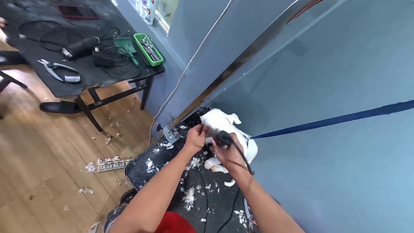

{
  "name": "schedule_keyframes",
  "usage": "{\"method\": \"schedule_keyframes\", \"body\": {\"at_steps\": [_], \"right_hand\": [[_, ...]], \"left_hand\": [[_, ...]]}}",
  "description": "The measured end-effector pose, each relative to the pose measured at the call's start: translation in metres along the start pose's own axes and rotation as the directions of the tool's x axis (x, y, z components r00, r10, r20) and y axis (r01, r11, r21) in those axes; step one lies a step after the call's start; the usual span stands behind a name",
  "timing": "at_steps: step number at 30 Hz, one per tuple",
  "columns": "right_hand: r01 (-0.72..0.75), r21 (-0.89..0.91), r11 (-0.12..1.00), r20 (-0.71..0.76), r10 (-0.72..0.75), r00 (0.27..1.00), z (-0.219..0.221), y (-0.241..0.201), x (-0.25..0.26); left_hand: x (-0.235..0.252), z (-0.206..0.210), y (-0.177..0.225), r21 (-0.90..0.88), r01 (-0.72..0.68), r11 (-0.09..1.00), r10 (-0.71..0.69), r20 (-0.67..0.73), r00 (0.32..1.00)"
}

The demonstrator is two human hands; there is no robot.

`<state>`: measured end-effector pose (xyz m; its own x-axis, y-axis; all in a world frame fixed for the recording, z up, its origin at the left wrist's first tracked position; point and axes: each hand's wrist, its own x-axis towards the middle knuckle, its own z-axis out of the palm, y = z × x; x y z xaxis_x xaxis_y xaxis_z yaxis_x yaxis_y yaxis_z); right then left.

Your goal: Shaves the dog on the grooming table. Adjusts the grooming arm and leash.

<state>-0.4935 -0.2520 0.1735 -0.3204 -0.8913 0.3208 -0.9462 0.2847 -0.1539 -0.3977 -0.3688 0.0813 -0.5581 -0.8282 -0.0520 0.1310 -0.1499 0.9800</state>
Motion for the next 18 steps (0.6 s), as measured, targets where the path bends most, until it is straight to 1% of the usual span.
{"method": "schedule_keyframes", "body": {"at_steps": [1,3,4,5,6,7,8,9,13,16,17,18], "right_hand": [[0.000,-0.023,1.000,0.094,0.002,0.996,-0.002,0.001,0.000],[-0.082,-0.035,0.996,0.288,0.089,0.954,-0.020,-0.006,0.011],[-0.121,-0.013,0.993,0.312,0.119,0.942,-0.030,-0.009,0.017],[-0.136,0.026,0.990,0.270,0.124,0.955,-0.040,-0.011,0.021],[-0.124,0.076,0.989,0.180,0.108,0.978,-0.047,-0.013,0.025],[-0.091,0.113,0.989,0.088,0.081,0.993,-0.052,-0.014,0.029],[-0.056,0.131,0.990,0.026,0.053,0.998,-0.054,-0.014,0.034],[-0.028,0.121,0.992,0.004,0.028,1.000,-0.053,-0.014,0.038],[-0.005,-0.006,1.000,0.055,0.005,0.998,-0.031,-0.019,0.037],[0.106,-0.172,0.979,0.048,-0.099,0.994,0.004,-0.012,0.017],[0.142,-0.220,0.965,0.086,-0.126,0.988,0.012,-0.009,0.011],[0.152,-0.259,0.954,0.159,-0.113,0.981,0.015,-0.008,0.007]], "left_hand": [[0.002,0.000,0.000,-0.002,-0.002,1.000,0.002,0.000,1.000],[0.003,-0.003,0.001,0.013,-0.013,1.000,0.013,0.017,1.000],[0.004,-0.005,0.003,0.044,-0.012,0.999,0.011,0.032,0.999],[0.004,-0.008,0.005,0.079,-0.018,0.997,0.014,0.043,0.999],[0.006,-0.009,0.005,0.102,-0.035,0.994,0.031,0.041,0.999],[0.007,-0.010,0.005,0.109,-0.051,0.993,0.048,0.036,0.998],[0.007,-0.009,0.003,0.098,-0.070,0.993,0.068,0.025,0.997],[0.007,-0.009,0.002,0.084,-0.072,0.994,0.071,0.016,0.997],[0.008,-0.009,0.003,0.066,-0.025,0.998,0.027,-0.027,0.999],[0.008,-0.009,-0.002,0.038,-0.026,0.999,0.027,-0.041,0.999],[0.007,-0.009,-0.003,0.034,-0.033,0.999,0.034,-0.042,0.999],[0.008,-0.009,-0.005,0.038,-0.045,0.998,0.047,-0.042,0.998]]}}
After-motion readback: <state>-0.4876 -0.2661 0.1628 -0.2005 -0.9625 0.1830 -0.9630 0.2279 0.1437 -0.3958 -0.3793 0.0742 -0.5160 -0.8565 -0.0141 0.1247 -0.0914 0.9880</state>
